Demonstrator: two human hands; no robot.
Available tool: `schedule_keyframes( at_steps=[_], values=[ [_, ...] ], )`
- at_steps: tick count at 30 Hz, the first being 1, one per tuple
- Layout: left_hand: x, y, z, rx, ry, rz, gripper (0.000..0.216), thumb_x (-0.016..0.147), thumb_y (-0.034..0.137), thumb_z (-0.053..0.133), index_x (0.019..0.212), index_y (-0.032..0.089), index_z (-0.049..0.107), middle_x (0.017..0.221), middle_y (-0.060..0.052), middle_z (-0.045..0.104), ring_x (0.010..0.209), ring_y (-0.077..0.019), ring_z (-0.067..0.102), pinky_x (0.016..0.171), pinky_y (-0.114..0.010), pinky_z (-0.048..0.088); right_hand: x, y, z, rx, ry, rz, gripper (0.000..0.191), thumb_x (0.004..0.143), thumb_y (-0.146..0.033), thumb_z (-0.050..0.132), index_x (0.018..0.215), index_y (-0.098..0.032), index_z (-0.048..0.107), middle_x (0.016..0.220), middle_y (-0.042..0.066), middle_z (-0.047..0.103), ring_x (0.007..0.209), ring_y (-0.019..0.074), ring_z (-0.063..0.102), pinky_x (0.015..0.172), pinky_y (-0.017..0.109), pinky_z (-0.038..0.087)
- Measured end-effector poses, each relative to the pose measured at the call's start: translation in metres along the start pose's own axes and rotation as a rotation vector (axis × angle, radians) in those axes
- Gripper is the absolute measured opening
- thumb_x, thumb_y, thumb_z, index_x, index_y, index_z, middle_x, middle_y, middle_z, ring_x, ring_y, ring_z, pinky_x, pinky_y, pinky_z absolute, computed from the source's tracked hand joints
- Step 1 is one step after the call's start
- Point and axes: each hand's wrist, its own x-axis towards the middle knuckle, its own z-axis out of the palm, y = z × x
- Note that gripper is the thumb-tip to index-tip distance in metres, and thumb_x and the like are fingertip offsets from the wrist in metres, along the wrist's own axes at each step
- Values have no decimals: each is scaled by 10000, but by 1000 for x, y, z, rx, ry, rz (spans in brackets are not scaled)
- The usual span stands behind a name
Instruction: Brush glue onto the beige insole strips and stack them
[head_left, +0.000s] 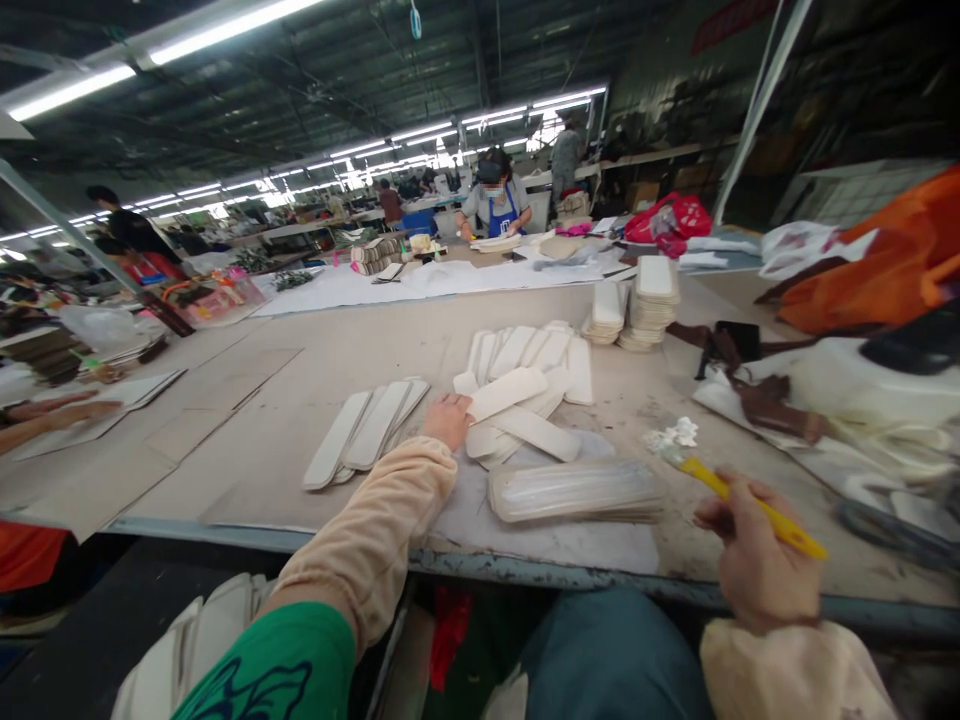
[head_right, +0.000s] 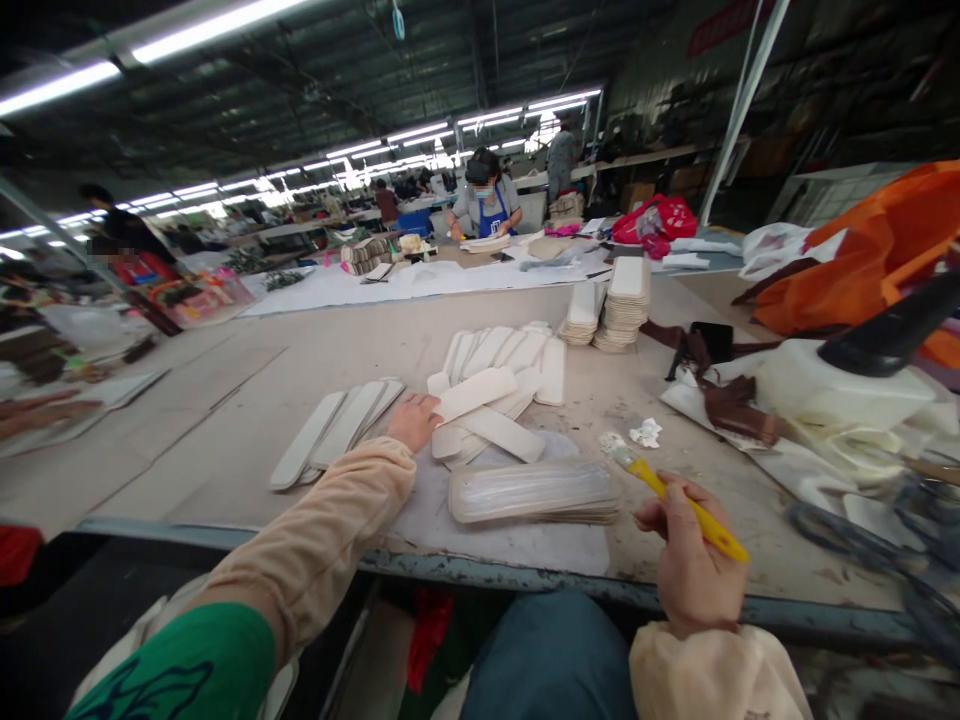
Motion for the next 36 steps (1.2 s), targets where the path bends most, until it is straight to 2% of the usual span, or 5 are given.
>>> schedule_keyframes(
  at_steps=[13,20,26,32,36],
  values=[
    [1,-10,8,-63,50,-97,378,877,261,617,1239,174,554,1176,-93,624,1099,-223,559,958,-316,429,-4,-4,3,-38,-6,-19,456,725,-537,713,977,-159,686,601,-6,600,566,131,553,557,242,493],
    [5,-14,7,-67,26,-143,186,910,232,551,1060,197,655,1054,-62,683,1009,-187,617,877,-276,460,-1,-1,2,-60,-34,-7,504,713,-585,708,988,-162,684,620,-4,606,569,131,562,562,247,495],
    [-1,-7,-29,-110,139,-133,188,913,222,487,1010,172,641,1097,-95,660,1064,-205,601,914,-292,451,-4,1,5,14,8,-103,461,772,-527,699,1066,-175,657,694,9,661,585,142,616,623,292,534],
    [-28,34,-92,-499,-13,256,144,865,275,506,848,191,622,801,6,658,762,-122,607,750,-216,466,-9,-3,13,190,-138,-182,344,781,-439,715,989,-216,555,974,74,708,888,224,697,850,437,537],
    [-50,85,-95,-776,-238,423,125,835,260,569,837,168,654,777,7,663,705,-105,585,675,-200,445,-14,-3,16,260,-333,-74,520,662,-434,795,990,-280,422,1062,26,668,999,242,669,837,453,546]
  ],
)
